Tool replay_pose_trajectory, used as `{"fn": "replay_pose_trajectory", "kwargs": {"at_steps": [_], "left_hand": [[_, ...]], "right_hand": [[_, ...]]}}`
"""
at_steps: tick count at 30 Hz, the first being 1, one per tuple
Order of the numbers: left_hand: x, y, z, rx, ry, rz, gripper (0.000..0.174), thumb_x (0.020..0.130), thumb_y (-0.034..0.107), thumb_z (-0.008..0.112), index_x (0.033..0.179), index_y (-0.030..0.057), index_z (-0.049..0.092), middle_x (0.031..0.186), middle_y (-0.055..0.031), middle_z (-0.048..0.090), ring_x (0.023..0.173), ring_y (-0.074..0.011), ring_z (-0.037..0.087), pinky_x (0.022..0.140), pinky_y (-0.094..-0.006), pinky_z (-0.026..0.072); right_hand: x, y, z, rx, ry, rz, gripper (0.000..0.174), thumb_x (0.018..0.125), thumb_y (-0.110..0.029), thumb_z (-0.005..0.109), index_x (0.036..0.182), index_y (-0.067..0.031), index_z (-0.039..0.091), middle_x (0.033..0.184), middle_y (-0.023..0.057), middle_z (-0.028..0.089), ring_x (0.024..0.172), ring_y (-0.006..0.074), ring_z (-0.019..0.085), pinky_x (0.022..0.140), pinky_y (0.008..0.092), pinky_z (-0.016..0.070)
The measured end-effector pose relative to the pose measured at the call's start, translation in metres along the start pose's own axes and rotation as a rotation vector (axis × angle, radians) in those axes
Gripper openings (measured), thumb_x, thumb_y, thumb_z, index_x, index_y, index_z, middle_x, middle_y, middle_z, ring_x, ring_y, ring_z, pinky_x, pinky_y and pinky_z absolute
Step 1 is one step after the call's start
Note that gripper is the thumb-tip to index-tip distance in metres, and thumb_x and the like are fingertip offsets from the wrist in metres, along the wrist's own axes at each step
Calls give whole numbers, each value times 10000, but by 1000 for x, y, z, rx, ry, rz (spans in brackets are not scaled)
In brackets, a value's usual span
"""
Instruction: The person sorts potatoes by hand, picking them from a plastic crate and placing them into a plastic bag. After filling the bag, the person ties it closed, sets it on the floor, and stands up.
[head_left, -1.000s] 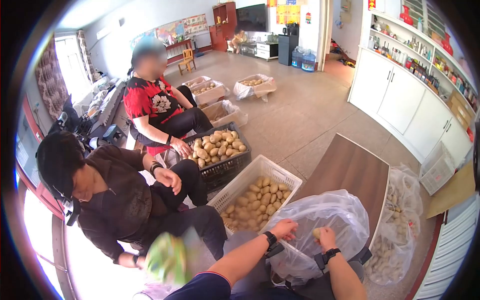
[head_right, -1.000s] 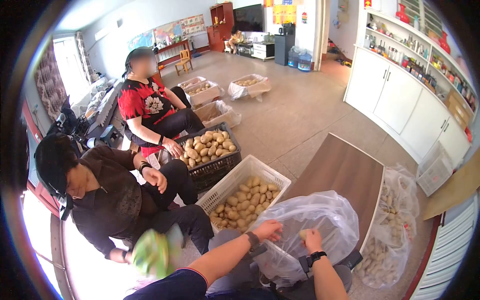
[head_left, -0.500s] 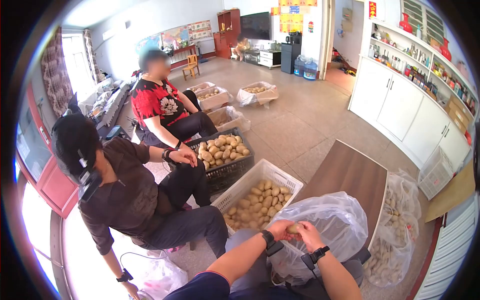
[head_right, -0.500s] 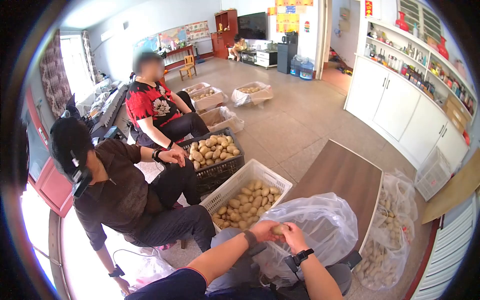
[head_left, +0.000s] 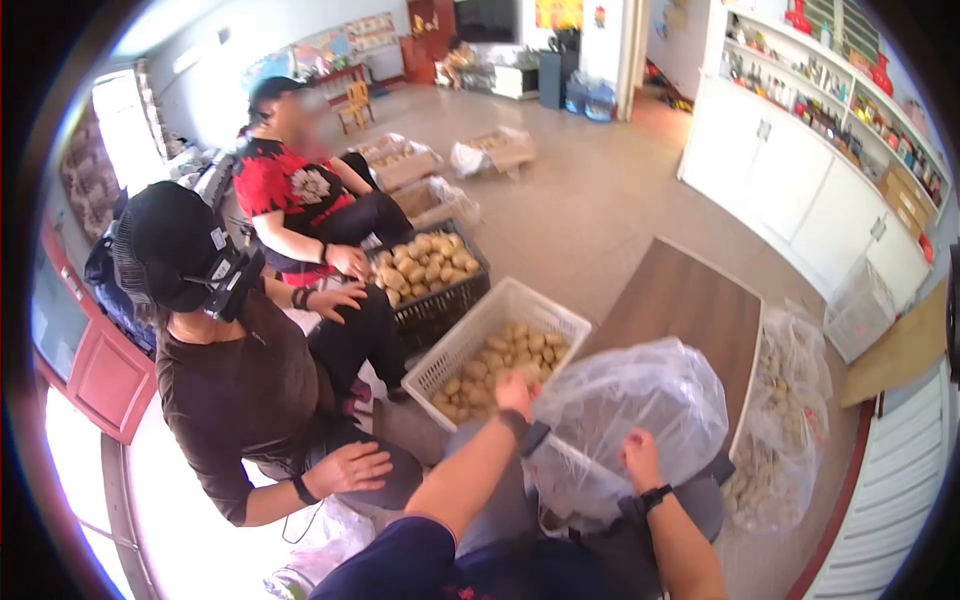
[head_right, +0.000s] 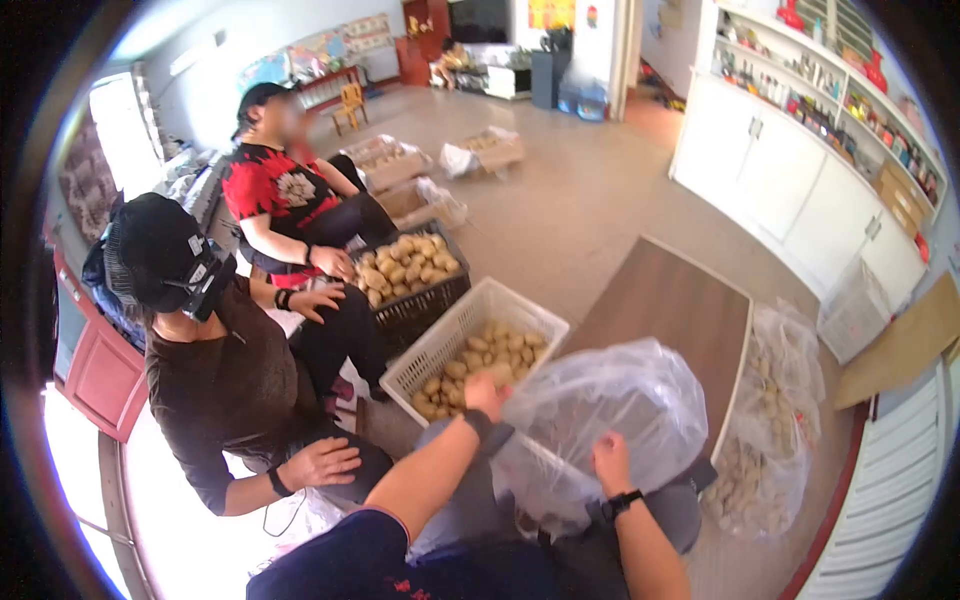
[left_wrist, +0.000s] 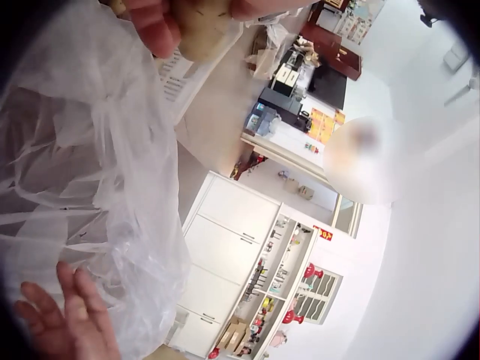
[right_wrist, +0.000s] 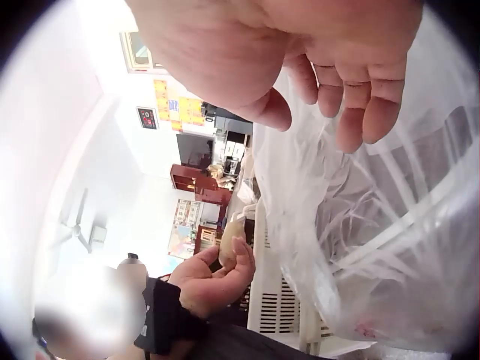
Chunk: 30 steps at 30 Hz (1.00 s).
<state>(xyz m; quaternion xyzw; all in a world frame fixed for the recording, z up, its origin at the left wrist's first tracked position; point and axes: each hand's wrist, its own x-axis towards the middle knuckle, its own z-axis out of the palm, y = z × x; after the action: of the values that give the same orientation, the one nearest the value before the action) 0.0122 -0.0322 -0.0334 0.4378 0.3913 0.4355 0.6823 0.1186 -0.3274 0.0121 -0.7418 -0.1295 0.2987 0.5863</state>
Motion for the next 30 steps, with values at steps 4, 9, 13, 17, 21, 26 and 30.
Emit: {"fn": "replay_pose_trajectory", "kwargs": {"at_steps": [4, 9, 13, 17, 21, 26, 30], "left_hand": [[-20, 51, 14, -63, 102, -326, 243, 878, 197, 576, 990, -17, 601, 845, -134, 645, 701, -280, 619, 642, -406, 512], [-13, -13, 0, 788, -349, -77, 370, 792, 280, 664, 955, -51, 639, 993, -223, 653, 910, -371, 626, 804, -382, 521], [-54, 43, 18, 1189, -339, -187, 566, 750, 422, 692, 1087, -32, 659, 1192, -257, 619, 1150, -408, 572, 966, -430, 467], [-52, 24, 14, 1316, -302, -212, 413, 833, 336, 619, 1079, 10, 677, 1172, -224, 640, 1123, -366, 605, 960, -469, 467], [-37, -21, 1, 1288, -453, -83, 274, 821, 192, 557, 910, -27, 696, 1005, -250, 676, 953, -352, 667, 796, -428, 529], [-66, 30, 11, 1090, -618, 7, 260, 892, 216, 518, 972, 17, 666, 966, -211, 686, 927, -344, 675, 759, -483, 536], [-101, 67, 18, 832, -589, -277, 283, 897, 254, 530, 968, 4, 644, 844, -175, 676, 830, -306, 682, 644, -478, 540]], "right_hand": [[-7, 19, -24, -476, 360, -398, 345, 835, -118, 610, 1151, -8, 526, 1067, 141, 586, 942, 255, 588, 836, 419, 492], [-37, -36, -39, -794, 632, -365, 570, 770, -126, 660, 1280, 9, 446, 1330, 224, 458, 1265, 364, 415, 1064, 464, 338], [-52, -62, -46, -855, 940, -133, 714, 732, -136, 692, 1350, 14, 367, 1417, 278, 375, 1347, 424, 330, 1121, 459, 295], [-34, -32, -62, -756, 926, 59, 787, 742, -187, 728, 1378, 48, 327, 1423, 313, 354, 1347, 419, 343, 1113, 463, 303], [-5, 14, -76, -522, 777, 170, 749, 757, -196, 710, 1350, 94, 355, 1289, 326, 493, 1206, 428, 505, 1001, 429, 426], [19, 54, -82, -481, 538, 90, 569, 750, -131, 680, 1244, 93, 510, 1132, 249, 614, 1021, 322, 622, 859, 359, 487], [-12, 12, -46, -142, 418, -19, 367, 776, -71, 643, 1128, 32, 629, 955, 96, 629, 858, 194, 600, 759, 311, 482]]}}
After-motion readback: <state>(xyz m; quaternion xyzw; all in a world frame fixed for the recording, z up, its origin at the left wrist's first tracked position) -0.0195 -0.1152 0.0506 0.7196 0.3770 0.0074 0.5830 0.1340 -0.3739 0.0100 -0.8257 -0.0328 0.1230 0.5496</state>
